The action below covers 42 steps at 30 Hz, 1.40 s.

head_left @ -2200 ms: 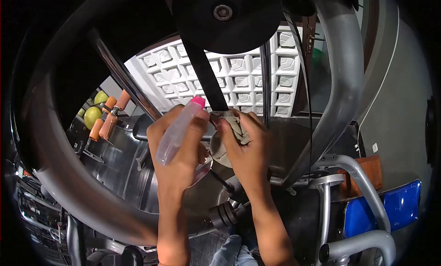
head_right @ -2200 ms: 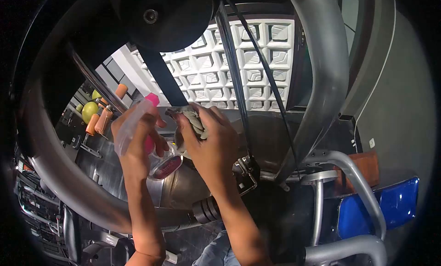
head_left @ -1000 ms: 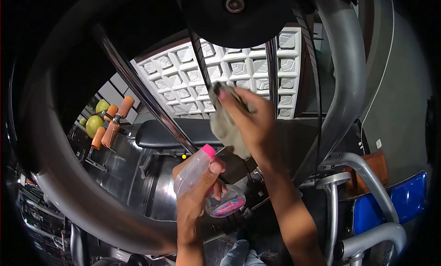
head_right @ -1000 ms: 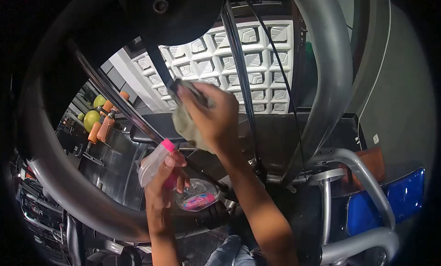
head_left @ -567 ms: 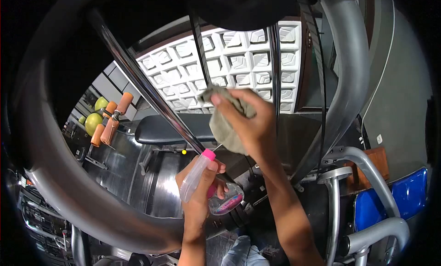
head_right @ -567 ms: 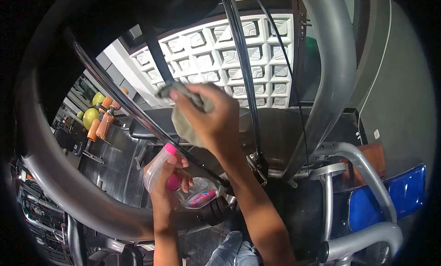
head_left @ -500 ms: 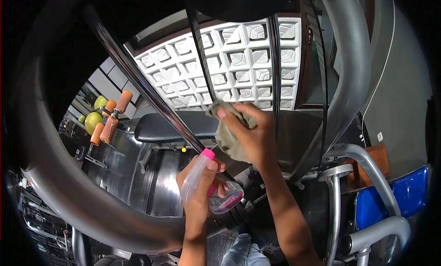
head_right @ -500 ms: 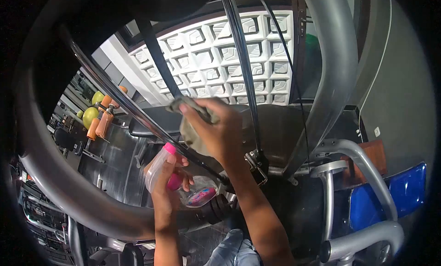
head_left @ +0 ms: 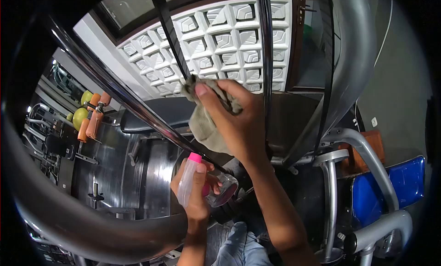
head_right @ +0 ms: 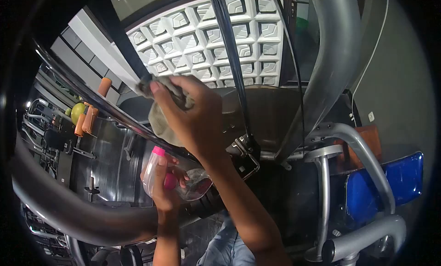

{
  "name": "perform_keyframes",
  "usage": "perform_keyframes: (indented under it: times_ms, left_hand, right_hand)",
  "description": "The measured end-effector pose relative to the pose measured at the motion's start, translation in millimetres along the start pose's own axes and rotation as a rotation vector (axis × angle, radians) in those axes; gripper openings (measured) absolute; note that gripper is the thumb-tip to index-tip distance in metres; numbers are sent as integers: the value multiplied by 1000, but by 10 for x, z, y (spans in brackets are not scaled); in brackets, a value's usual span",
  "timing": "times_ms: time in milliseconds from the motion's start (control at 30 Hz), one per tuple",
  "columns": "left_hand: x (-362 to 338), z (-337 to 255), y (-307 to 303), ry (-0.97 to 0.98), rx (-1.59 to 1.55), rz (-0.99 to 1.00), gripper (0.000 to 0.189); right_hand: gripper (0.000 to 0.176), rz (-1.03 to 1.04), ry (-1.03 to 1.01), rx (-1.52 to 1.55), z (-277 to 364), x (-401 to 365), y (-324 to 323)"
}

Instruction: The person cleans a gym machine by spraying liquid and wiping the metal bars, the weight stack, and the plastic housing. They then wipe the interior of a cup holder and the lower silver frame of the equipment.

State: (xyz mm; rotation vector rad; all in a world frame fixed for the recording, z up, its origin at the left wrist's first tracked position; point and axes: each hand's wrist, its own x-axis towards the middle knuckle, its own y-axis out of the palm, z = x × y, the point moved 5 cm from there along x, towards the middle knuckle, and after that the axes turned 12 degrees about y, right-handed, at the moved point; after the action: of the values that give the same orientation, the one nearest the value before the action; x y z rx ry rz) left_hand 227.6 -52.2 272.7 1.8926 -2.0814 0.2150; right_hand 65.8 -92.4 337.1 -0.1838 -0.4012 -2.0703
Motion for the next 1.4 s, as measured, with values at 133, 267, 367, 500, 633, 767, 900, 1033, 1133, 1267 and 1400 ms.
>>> perform_keyframes:
  times_ms: [133,267,367,500,633,767,900,1033,1133,1267,1400]
  left_hand:
    - [-56,104,-9,42,83,10,42]
    - [-97,227,-41,40,12,36,43]
    - [-117,372,-45,32,33,58,44]
    - [-127,464,-52,-2,97,17,40]
    - [-149,554,-74,-25,120,3,39]
    - [-201,625,-29,-3,91,26,39]
    - [-262,715,-37,-42,45,4,40]
    - [-270,747,-54,-40,26,-2,41]
    - [-288,793,-48,-14,40,3,42]
    - [-277,823,-33,4,56,13,43]
    - [-280,893,-72,46,233,80,53]
  right_hand:
    - [21,-10,62,-103,-608,-232,-146]
    - [18,86,305,-207,-1249,-486,-383]
    - [20,177,324,-169,-1311,-445,-457]
    - [21,277,313,-65,-865,-197,-348]
    - [20,378,349,-18,-832,-156,-325]
    - [28,382,398,-155,-1494,-391,-515]
    - [33,477,676,-291,-2163,-681,-732]
    - [38,541,580,-346,-2206,-609,-785]
    - [39,540,617,-325,-2003,-462,-714]
    - [40,569,666,-362,-2037,-505,-697]
    - [42,582,740,-422,-2423,-656,-858]
